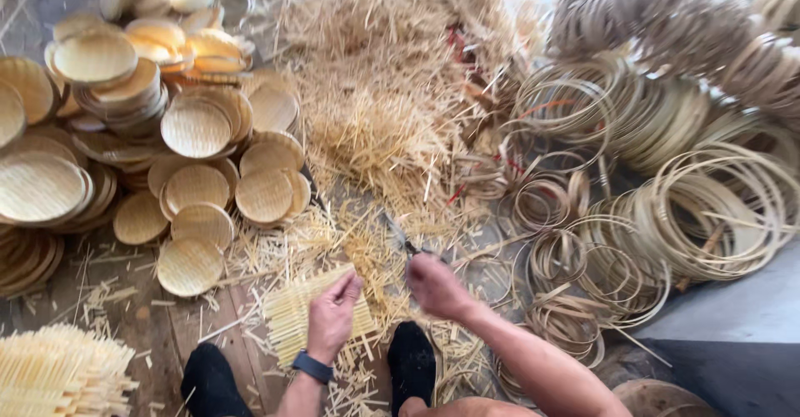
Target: The person weaves thin bamboo strips into a circular frame, trims the excess length using shears, and places the finished component onto a stack.
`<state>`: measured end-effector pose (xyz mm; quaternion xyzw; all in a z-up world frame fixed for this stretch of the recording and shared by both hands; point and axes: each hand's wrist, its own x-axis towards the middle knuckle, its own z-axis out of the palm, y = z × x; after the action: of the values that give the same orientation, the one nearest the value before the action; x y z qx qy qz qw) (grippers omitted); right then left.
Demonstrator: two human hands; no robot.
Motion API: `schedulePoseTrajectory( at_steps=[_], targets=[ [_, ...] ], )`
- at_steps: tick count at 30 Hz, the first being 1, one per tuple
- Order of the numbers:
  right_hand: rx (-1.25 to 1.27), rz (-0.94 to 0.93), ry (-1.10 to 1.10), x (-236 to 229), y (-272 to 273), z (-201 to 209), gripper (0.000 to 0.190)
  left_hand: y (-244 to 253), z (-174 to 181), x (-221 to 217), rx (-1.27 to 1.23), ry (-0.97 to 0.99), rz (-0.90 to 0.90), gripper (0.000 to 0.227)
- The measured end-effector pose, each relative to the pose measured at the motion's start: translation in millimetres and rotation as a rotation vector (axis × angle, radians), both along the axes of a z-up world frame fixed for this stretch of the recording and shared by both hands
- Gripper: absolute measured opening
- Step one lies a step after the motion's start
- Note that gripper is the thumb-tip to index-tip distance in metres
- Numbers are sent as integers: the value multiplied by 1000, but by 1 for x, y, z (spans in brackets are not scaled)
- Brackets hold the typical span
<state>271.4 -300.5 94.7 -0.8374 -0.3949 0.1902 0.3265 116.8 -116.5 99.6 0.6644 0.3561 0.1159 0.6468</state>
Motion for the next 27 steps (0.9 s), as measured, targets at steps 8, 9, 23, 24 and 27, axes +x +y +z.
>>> schedulePoseTrajectory(
  at_steps=[8,9,23,24,27],
  targets=[
    [402,373,-889,-32,33,179,42,-7,48,-13,-748,-484,20,21],
    [376,398,-750,-33,33,185,35,-6,52,-18,-829,-543,1,19],
    [258,636,-822,-85,81,204,15,19,157,-36,-814,-200,-181,72],
    [231,632,-835,-90,85,200,14,18,155,-38,-770,-183,-116,72],
    [169,613,-835,-98,94,188,14,18,152,-44,-745,-117,41,73]
  ],
)
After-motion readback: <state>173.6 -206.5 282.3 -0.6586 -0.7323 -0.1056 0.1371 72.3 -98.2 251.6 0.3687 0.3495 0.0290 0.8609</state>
